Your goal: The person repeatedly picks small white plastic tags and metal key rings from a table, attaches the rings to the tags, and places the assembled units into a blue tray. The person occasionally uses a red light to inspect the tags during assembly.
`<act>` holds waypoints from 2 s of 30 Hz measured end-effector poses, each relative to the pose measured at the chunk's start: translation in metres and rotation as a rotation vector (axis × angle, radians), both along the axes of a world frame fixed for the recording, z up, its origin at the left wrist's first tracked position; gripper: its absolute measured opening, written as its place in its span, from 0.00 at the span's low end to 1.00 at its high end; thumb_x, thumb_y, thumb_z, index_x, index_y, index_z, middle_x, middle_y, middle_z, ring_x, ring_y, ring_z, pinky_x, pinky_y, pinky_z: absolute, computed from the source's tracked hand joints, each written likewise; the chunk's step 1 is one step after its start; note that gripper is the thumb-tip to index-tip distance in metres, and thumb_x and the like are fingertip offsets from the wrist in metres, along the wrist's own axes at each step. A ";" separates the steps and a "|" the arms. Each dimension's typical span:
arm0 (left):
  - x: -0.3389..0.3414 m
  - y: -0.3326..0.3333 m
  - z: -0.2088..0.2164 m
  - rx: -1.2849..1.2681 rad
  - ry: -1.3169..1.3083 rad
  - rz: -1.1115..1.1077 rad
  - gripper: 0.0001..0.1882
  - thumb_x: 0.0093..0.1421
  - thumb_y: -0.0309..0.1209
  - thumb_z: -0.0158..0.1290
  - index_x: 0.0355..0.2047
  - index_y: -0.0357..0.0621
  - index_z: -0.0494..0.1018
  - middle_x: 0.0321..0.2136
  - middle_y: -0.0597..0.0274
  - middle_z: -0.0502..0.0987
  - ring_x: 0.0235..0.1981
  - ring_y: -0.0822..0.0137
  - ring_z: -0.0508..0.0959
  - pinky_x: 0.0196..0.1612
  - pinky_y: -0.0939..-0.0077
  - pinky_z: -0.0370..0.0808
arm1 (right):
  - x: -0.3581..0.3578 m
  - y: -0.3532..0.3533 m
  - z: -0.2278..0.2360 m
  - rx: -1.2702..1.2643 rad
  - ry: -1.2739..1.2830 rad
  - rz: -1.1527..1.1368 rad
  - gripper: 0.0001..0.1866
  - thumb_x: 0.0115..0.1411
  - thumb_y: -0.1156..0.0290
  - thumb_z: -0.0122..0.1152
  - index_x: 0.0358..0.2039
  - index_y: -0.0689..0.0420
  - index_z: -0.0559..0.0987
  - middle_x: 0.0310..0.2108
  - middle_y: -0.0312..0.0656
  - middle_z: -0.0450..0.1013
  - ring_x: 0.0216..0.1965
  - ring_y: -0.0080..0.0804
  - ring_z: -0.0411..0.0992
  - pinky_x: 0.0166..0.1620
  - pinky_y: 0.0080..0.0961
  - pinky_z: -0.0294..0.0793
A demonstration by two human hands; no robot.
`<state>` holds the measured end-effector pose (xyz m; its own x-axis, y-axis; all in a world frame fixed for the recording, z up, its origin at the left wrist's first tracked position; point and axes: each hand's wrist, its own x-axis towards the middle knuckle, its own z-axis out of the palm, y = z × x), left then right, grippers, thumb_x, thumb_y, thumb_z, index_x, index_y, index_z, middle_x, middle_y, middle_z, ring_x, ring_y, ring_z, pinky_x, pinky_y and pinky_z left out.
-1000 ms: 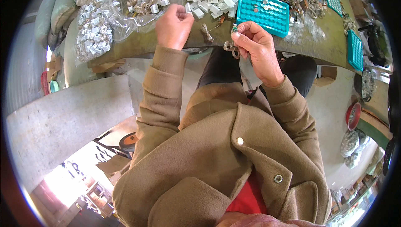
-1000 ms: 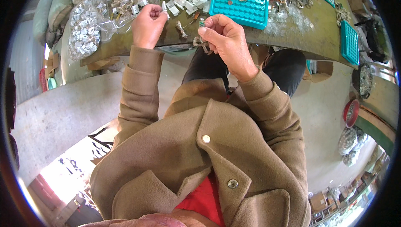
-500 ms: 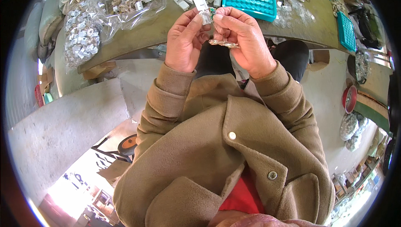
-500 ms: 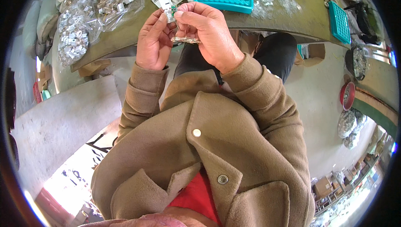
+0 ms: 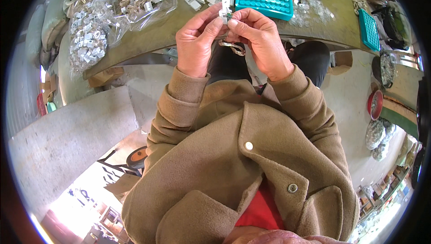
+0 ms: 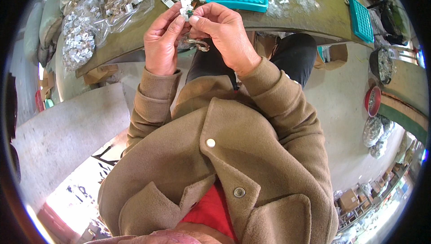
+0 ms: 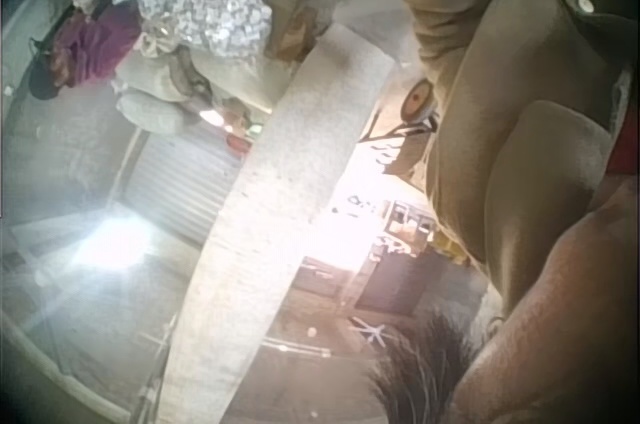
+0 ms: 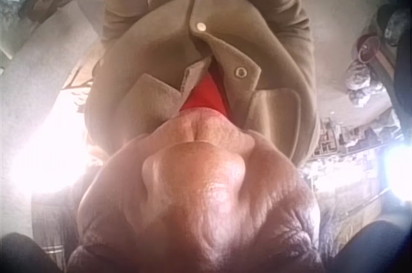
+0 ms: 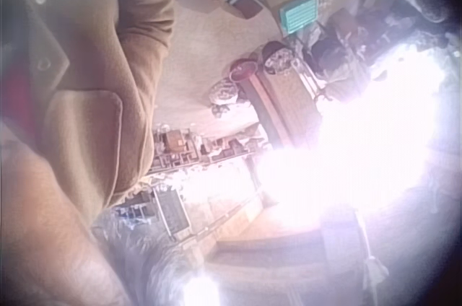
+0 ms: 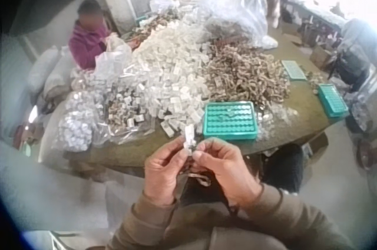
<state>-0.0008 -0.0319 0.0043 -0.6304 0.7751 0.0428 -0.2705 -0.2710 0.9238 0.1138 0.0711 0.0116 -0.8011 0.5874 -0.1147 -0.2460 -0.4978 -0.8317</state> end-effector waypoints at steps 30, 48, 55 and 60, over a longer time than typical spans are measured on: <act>0.014 0.019 -0.007 -0.019 0.110 0.110 0.17 0.68 0.24 0.51 0.56 0.35 0.71 0.44 0.57 0.79 0.42 0.69 0.80 0.47 0.73 0.80 | -0.009 0.016 0.002 0.278 -0.038 -0.036 0.04 0.60 0.74 0.60 0.34 0.61 0.77 0.24 0.30 0.71 0.23 0.11 0.64 0.22 0.14 0.62; 0.005 0.008 0.014 -0.222 -0.229 0.023 0.12 0.66 0.32 0.53 0.45 0.37 0.77 0.37 0.58 0.82 0.24 0.81 0.76 0.22 0.90 0.64 | 0.006 0.023 0.002 0.326 0.015 -0.111 0.08 0.58 0.80 0.60 0.38 0.58 0.74 0.25 0.26 0.67 0.27 0.11 0.60 0.29 0.13 0.58; -0.005 0.003 0.010 0.095 -0.789 -0.154 0.13 0.69 0.29 0.47 0.51 0.36 0.72 0.50 0.51 0.77 0.24 0.86 0.75 0.19 0.94 0.66 | 0.002 0.012 -0.004 0.052 0.174 -0.148 0.08 0.57 0.82 0.57 0.35 0.55 0.70 0.26 0.29 0.68 0.27 0.14 0.65 0.29 0.14 0.63; -0.007 0.004 0.010 0.101 -1.095 -0.188 0.13 0.67 0.29 0.52 0.49 0.39 0.71 0.51 0.52 0.77 0.28 0.85 0.79 0.22 0.94 0.75 | 0.004 0.015 -0.006 -0.113 0.160 -0.132 0.08 0.57 0.81 0.59 0.35 0.56 0.72 0.26 0.31 0.71 0.28 0.17 0.70 0.31 0.16 0.67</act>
<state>-0.0073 -0.0283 0.0142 -0.2393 0.8863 -0.3965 -0.9700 -0.2006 0.1372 0.1177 0.0858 0.0052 -0.7311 0.6793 -0.0636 -0.4393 -0.5401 -0.7178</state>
